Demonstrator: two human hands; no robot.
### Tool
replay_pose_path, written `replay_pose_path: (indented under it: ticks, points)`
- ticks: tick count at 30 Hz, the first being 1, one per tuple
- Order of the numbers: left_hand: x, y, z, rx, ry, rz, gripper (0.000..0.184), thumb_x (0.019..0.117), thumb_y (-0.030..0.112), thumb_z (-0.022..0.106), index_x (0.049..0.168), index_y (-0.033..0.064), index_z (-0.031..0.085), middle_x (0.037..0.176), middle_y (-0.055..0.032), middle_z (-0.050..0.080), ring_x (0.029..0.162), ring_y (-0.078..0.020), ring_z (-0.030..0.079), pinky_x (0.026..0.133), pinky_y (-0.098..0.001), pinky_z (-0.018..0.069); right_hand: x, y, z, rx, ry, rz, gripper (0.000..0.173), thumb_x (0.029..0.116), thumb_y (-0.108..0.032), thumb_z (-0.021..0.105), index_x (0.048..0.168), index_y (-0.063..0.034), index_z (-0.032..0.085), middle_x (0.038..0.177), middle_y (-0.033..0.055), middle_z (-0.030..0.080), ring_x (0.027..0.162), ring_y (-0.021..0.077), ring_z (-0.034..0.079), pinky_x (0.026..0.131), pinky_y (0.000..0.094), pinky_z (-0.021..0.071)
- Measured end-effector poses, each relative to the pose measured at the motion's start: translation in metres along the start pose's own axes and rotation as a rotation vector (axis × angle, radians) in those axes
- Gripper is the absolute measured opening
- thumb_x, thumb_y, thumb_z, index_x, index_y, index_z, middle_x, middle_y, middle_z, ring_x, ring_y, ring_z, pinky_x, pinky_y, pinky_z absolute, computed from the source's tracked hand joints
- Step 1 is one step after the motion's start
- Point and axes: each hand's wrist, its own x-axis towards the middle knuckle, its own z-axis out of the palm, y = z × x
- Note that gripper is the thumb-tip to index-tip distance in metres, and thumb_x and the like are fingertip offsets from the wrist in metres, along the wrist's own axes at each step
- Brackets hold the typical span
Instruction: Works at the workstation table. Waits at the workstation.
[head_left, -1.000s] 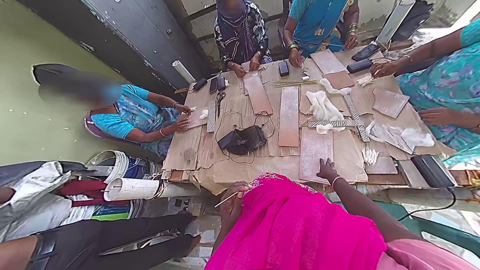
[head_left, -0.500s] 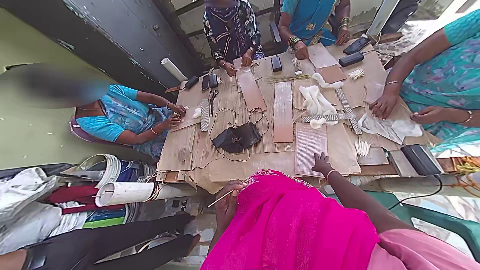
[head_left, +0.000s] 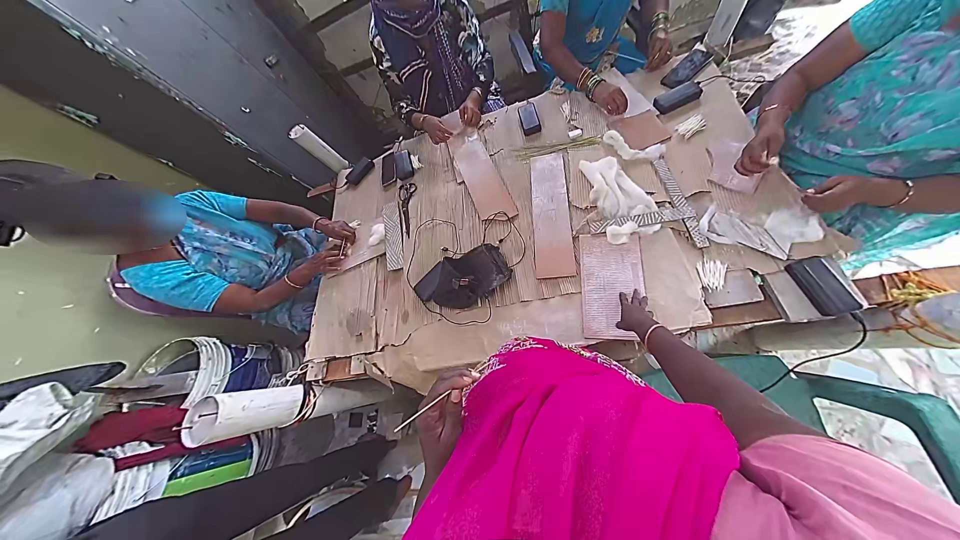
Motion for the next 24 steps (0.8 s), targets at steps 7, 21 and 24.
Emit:
replay_pose_path:
  ticks: [7, 21, 24]
  points:
    - [-0.0015, 0.0004, -0.0003, -0.017, 0.005, -0.016, 0.029, 0.11, 0.031, 0.042, 0.12, 0.0281, 0.069, 0.116, 0.0183, 0.07, 0.115, 0.0015, 0.063, 0.103, -0.0193, 0.0481, 0.0015, 0.0004, 0.0021, -0.01, 0.0, 0.0, 0.106, 0.0884, -0.018, 0.078, 0.165, -0.0051, 0.006, 0.168, 0.0308, -0.006, 0.154, 0.0535, 0.007, 0.114, 0.0688, 0.0302]
    - [-0.0016, 0.0007, 0.001, -0.031, 0.011, -0.01, 0.029, 0.1103, 0.031, 0.041, 0.12, 0.0255, 0.069, 0.115, 0.017, 0.07, 0.114, 0.001, 0.063, 0.103, -0.02, 0.0488, 0.0014, -0.0009, 0.0013, -0.018, -0.001, 0.015, 0.106, 0.0881, -0.018, 0.078, 0.165, -0.0066, 0.006, 0.168, 0.0299, -0.007, 0.155, 0.0509, 0.007, 0.114, 0.067, 0.0302]
    - [-0.0024, 0.0001, 0.0012, -0.032, 0.014, -0.013, 0.029, 0.1103, 0.031, 0.041, 0.12, 0.0263, 0.069, 0.116, 0.0176, 0.07, 0.114, 0.0014, 0.063, 0.103, -0.0197, 0.0486, 0.002, 0.0006, 0.0017, -0.001, 0.009, 0.009, 0.106, 0.0877, -0.018, 0.079, 0.165, -0.0066, 0.006, 0.169, 0.0299, -0.007, 0.155, 0.0512, 0.006, 0.114, 0.0681, 0.0299]
